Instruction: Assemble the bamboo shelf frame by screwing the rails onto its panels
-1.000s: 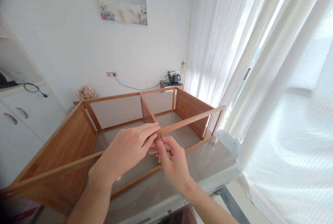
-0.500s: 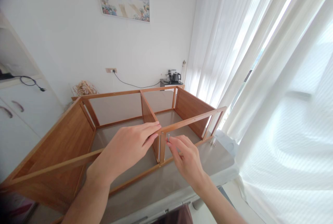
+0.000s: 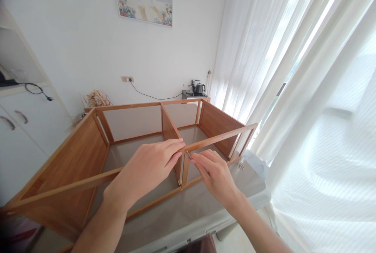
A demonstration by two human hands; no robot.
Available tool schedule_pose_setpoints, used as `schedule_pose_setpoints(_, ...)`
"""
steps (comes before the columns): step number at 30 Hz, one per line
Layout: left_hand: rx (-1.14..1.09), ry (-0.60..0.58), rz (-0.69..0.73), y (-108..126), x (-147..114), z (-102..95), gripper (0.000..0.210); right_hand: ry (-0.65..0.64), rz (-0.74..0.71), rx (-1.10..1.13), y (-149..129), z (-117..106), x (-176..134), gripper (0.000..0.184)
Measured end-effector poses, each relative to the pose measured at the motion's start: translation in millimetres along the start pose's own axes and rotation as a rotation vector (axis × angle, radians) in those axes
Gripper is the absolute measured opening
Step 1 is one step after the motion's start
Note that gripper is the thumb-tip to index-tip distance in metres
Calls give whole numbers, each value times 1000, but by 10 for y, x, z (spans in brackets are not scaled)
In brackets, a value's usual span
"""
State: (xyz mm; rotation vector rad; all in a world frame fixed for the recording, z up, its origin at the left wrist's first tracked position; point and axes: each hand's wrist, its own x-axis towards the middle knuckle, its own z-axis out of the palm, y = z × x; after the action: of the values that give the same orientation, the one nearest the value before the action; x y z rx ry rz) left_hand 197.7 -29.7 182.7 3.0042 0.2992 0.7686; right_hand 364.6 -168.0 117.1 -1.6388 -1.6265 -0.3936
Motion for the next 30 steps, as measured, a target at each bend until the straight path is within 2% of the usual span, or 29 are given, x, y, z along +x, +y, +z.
schedule_pose_setpoints(7, 12, -10, 9, -1, -6, -11, 30, -92, -61, -13, 22, -119, 69, 21)
schedule_pose_setpoints(12, 33, -18, 7, 0, -1, -3, 30, -106, -84, -37, 22, -143, 95, 21)
schedule_pose_setpoints(21, 20, -11, 0, 1, -7, 9, 30, -69, 43, 20, -92, -41, 51, 19)
schedule_pose_setpoints(30, 33, -19, -9, 13, 7, 13, 30, -11, 92, 33, -94, 33, -4, 19)
